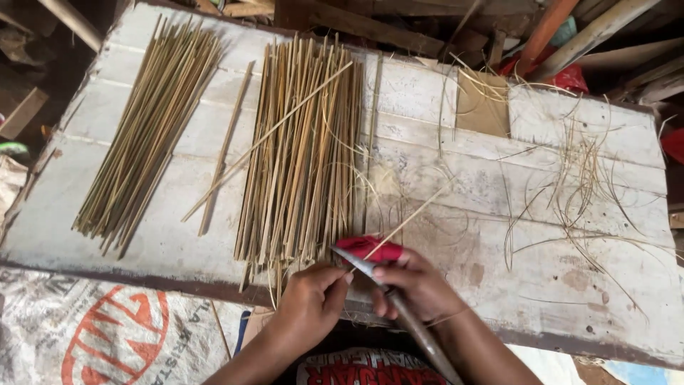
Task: Stripping fibers or outer layers from bamboo sticks using scissors as a scraping tool.
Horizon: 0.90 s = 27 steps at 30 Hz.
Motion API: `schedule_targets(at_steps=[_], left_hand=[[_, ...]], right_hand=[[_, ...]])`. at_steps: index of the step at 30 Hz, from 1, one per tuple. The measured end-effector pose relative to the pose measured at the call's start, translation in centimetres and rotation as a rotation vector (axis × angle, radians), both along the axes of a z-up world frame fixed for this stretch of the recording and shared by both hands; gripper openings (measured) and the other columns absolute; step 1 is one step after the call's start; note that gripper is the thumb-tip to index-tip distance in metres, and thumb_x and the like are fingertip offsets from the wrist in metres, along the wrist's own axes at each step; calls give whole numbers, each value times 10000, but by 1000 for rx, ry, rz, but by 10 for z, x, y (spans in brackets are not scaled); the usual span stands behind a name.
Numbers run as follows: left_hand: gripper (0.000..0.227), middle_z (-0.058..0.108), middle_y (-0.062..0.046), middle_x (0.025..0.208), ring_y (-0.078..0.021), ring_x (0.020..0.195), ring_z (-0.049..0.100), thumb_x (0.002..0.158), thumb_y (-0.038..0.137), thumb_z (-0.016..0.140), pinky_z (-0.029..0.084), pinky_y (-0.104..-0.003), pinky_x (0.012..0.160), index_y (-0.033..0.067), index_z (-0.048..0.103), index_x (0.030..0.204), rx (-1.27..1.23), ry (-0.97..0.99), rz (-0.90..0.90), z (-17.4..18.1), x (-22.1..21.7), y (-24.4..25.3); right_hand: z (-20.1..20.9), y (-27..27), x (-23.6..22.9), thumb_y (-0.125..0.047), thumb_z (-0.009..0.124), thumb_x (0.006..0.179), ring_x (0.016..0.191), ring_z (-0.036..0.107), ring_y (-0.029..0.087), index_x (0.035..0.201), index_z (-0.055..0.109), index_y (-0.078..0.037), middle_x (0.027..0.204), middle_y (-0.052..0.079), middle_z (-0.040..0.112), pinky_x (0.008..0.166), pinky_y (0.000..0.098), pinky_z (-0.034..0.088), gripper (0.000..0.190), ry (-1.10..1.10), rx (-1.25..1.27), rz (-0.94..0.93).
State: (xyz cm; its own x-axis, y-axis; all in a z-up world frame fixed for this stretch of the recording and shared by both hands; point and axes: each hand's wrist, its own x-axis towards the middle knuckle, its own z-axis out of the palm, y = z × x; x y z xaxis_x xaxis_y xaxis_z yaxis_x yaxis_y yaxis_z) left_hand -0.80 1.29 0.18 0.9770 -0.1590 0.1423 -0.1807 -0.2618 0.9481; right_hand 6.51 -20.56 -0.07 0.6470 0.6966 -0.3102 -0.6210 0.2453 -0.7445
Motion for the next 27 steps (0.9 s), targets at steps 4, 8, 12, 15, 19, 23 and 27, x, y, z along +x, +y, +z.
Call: schedule_targets(at_steps=[4,8,12,15,19,23,27], left_hand=[[201,585,-44,623,-110,490,491,930,16,593,438,-266,448,32,661,741,-19,98,-8,11,-15,13],[371,692,-166,1266,-285,1133,726,897,39,598,618,-326,957,8,629,1266,-6,190,8,11,-15,17],[362,754,-55,765,-56,425,472,912,40,605,406,-212,355,88,687,1261,-83,261,16,9,-6,5],[393,776,-98,886,-142,680,705,867,-29,600,635,-253,744,30,665,1250,-102,147,20,9,-12,7],[321,812,-60,827,-40,411,483,903,47,606,459,-193,388,43,712,1206,-99,310,-48,19,-18,20],[323,668,-85,1360,-99,828,788,900,113,600,670,-222,831,120,714,1202,-82,513,-19,14,-13,22],[259,801,-21,1060,-176,968,748,933,137,574,587,-365,933,176,746,1122,-112,507,-85,10,-2,19]], right_hand=[[12,-63,59,-4,716,792,447,548,140,1316,629,-34,870,179,738,362,239,441,532,-34,-402,-452],[82,-37,57,-88,646,824,357,402,10,1463,583,-188,1233,17,738,295,165,305,650,-243,-595,-691],[36,10,-5,-83,740,839,453,682,190,1468,493,9,640,169,723,362,238,551,682,-18,-286,-144],[31,-13,24,-144,766,881,530,684,130,1350,639,47,904,184,791,443,222,605,522,-165,-95,-55],[22,-81,75,-79,697,859,413,588,140,1286,564,57,961,235,634,338,229,447,467,-196,-260,-399],[48,-26,43,8,576,753,347,425,19,1536,432,-182,1352,236,646,293,153,289,818,-231,-225,-439],[4,5,-7,-47,591,997,505,704,186,1489,492,35,646,150,728,426,236,581,508,-21,-136,129]])
